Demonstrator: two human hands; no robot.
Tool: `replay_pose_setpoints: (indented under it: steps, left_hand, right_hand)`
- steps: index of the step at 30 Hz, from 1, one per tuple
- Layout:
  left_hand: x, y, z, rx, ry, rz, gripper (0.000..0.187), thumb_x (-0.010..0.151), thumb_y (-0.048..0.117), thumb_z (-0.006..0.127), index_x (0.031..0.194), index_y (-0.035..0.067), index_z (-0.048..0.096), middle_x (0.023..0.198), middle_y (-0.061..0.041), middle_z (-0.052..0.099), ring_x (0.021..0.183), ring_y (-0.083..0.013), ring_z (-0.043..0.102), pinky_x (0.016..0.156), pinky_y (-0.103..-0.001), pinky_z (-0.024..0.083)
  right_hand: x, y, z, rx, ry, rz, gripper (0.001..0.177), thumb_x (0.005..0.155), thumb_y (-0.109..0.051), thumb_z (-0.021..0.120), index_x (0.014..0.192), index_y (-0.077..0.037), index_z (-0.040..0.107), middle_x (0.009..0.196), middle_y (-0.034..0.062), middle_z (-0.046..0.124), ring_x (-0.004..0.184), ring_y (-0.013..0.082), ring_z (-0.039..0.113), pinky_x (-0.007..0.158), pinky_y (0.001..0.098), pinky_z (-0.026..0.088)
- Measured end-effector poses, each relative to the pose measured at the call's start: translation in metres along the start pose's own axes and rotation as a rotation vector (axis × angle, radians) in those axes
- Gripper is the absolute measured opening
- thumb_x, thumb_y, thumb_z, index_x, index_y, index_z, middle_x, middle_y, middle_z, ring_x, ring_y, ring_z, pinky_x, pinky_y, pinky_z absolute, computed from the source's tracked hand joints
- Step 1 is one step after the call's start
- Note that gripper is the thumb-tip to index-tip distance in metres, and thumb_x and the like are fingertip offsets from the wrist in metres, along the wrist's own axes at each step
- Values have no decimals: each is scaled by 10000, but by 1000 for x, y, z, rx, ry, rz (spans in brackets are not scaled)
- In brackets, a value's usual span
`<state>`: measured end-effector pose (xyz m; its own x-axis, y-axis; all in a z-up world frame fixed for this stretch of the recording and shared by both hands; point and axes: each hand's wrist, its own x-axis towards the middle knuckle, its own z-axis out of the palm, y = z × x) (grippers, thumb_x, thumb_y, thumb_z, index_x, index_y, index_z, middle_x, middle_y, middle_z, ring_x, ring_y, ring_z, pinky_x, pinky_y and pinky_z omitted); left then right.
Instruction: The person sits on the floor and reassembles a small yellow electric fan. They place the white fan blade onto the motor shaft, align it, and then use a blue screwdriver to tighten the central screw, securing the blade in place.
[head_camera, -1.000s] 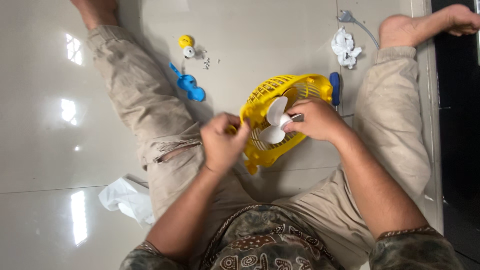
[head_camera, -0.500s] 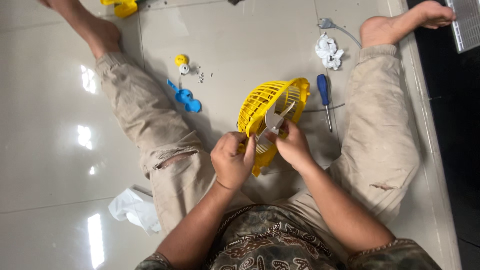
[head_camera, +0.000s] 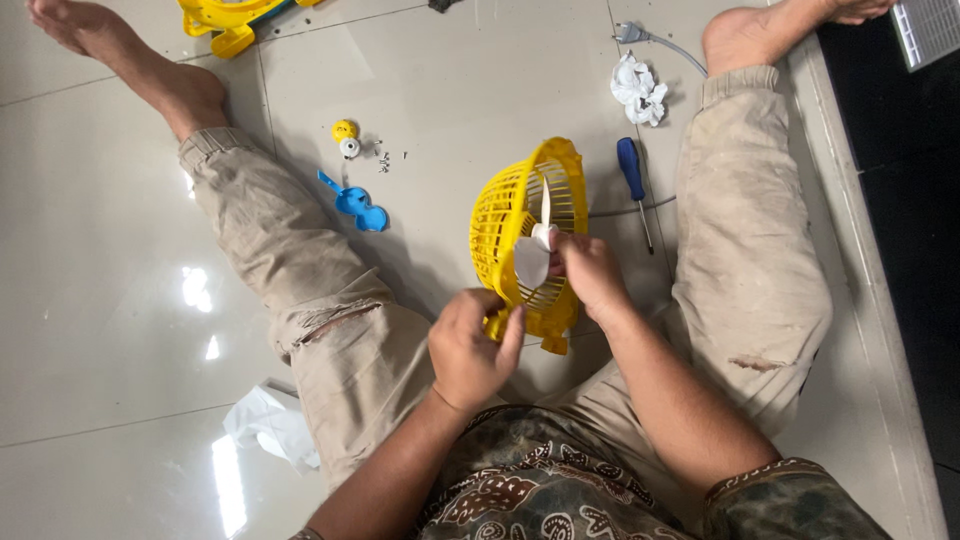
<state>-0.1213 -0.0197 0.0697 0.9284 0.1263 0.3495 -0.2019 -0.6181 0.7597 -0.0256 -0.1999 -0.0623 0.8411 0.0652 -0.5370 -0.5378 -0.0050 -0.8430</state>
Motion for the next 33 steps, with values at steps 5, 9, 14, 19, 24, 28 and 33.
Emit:
replay_pose_setpoints:
  steps: [5,9,14,19,24,28,33]
  left_hand:
    - [-12,4,3,-46,-41,60,269,828,115,830,942,39,599,863,-111,661,751,-302,668,674,-390,548]
    - [-12,2,1,-26,-68,39,283,803,122,844,906,37,595,834,-104,659,711,-280,659,632,-377,533]
    - [-9,-4,-2,-53,-50,2,267,837,125,835,913,49,591,837,-93,661,720,-274,671,639,-370,540]
    - [-4,-8,2,-70,-29,-8,259,844,142,837,934,57,610,825,-95,674,714,-269,685,644,-367,553]
    - [2,0,4,-139,-56,-29,293,828,173,856,948,45,622,804,-83,686,709,-243,707,651,-350,571]
    - [0,-2,3,-171,-90,-15,337,832,227,856,998,31,637,833,-80,700,738,-232,718,686,-348,585]
    - [-21,-26,2,-329,-164,93,581,804,385,760,1209,-16,644,1006,-149,685,941,-260,663,838,-386,548]
  right_hand:
    - [-21,-32,12,-479,153,29,430,884,-403,768,1007,7,728,872,121,773,763,209,733,686,337,563]
    - [-28,-48,11,-610,126,17,400,902,-377,760,1049,-7,724,889,137,778,770,231,741,712,358,563]
    - [-27,-47,1,-643,27,-119,336,880,-249,772,1118,-22,699,931,122,781,813,217,745,744,364,571]
    - [-20,-40,-7,-594,-20,-161,328,896,-147,748,1185,-12,673,991,116,773,866,188,735,788,340,565]
    - [-15,-32,-14,-458,-82,-174,376,911,-80,726,1267,-12,629,1041,88,760,913,150,696,831,308,548]
    - [-11,-21,-19,-395,-93,-218,397,923,-69,708,1301,3,610,1078,103,750,953,161,688,859,307,539]
    - [-2,-15,-24,-418,-84,-181,344,966,-80,665,1292,16,609,1177,109,743,1062,183,697,932,322,527]
